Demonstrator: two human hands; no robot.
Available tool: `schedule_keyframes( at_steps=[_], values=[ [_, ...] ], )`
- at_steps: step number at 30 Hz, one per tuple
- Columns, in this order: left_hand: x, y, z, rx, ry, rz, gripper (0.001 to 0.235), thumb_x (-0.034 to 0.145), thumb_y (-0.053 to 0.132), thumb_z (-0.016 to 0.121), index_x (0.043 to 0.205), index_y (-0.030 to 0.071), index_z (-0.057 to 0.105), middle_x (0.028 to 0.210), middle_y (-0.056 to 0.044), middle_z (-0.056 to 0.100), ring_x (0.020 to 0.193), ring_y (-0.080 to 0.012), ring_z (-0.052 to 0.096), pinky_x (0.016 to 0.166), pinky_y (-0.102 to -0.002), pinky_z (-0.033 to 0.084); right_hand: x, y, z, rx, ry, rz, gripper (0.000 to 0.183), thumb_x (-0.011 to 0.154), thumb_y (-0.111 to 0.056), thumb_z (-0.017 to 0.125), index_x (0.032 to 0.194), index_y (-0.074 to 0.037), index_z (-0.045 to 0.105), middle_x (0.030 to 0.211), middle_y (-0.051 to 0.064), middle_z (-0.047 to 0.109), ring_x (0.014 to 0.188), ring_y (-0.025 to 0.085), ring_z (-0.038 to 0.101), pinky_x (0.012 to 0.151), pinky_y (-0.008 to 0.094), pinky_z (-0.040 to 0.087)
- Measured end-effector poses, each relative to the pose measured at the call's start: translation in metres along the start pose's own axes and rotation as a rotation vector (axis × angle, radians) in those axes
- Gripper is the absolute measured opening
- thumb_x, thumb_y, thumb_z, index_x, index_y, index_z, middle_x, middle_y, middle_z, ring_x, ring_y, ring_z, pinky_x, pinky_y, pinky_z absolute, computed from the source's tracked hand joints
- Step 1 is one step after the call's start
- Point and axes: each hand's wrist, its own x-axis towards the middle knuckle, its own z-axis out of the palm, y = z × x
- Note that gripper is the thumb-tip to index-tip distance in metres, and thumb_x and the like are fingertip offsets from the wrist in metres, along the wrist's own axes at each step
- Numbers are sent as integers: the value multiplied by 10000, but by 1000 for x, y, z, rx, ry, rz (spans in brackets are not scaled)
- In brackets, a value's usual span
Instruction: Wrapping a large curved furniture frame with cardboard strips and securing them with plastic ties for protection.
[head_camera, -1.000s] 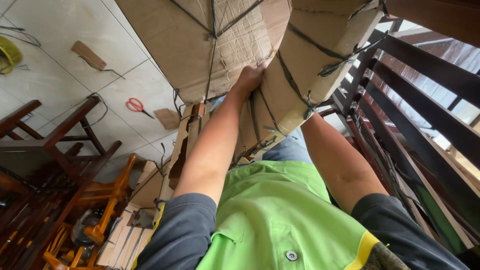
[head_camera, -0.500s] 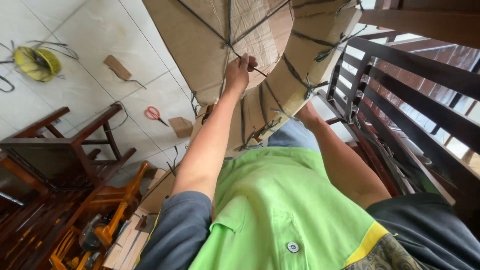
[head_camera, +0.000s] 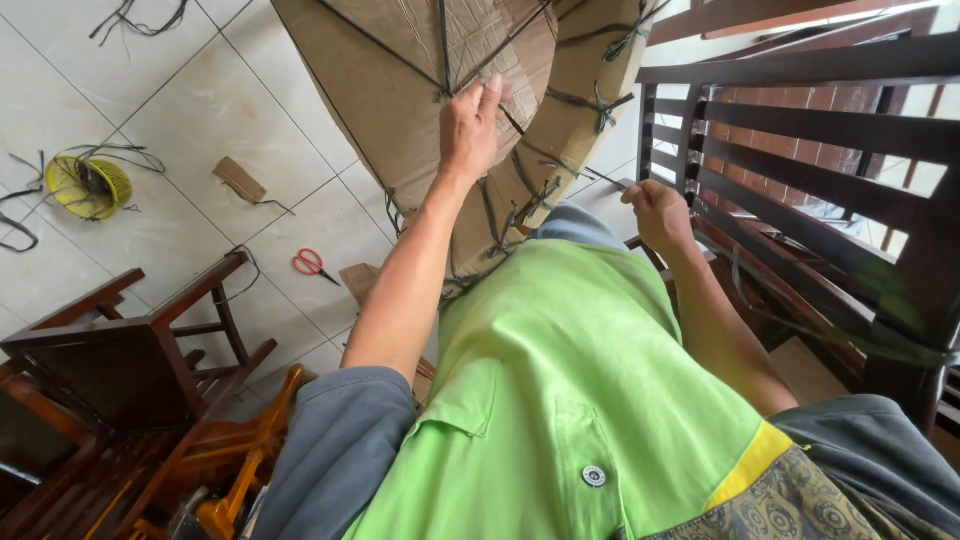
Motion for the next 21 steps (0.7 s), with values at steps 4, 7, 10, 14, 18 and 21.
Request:
schedule_keyframes(
  at_steps=[4, 7, 10, 14, 18, 21],
  values=[
    [-16, 2, 17, 107, -199, 58, 624, 1040, 540, 311, 1124, 102, 749, 828, -53, 774, 434, -46, 491, 338, -193, 342, -10, -27, 3, -170, 90, -201, 325, 1090, -272, 578, 979, -28, 761, 879, 124, 737, 672, 217, 605, 552, 361, 445],
    [-28, 5, 33, 83, -262, 81, 468, 1032, 508, 451, 991, 142, 740, 699, -14, 726, 588, -168, 677, 543, -288, 535, -15, -42, 4, -143, 145, -248, 286, 1078, -292, 668, 984, -37, 759, 785, 114, 702, 677, 234, 632, 587, 373, 487],
    [-31, 16, 37, 74, -277, 76, 417, 1010, 514, 561, 806, 203, 749, 624, 3, 710, 686, -257, 733, 704, -395, 593, -24, -62, -2, -113, 186, -352, 197, 1061, -247, 681, 1013, -72, 759, 752, 113, 681, 711, 299, 677, 669, 420, 534],
    [-33, 19, 41, 62, -330, 98, 378, 1021, 471, 562, 866, 193, 766, 620, -25, 700, 693, -276, 728, 711, -434, 599, -34, -81, -13, -135, 179, -501, 109, 1058, -185, 684, 1039, -102, 752, 738, 127, 664, 690, 330, 675, 644, 427, 521],
    [-30, 18, 48, 16, -336, 129, 340, 1034, 439, 554, 996, 195, 789, 785, -122, 755, 882, -376, 733, 763, -482, 600, -38, -97, -19, -172, 222, -575, 78, 1041, -164, 716, 1008, -96, 737, 720, 137, 653, 663, 320, 662, 615, 403, 508],
    [-33, 24, 50, -11, -343, 138, 326, 1040, 440, 546, 1065, 224, 789, 880, -117, 772, 955, -373, 726, 816, -494, 597, -34, -107, -22, -204, 246, -603, 57, 1020, -156, 730, 1009, -102, 747, 743, 126, 673, 666, 334, 675, 608, 432, 510]
  ],
)
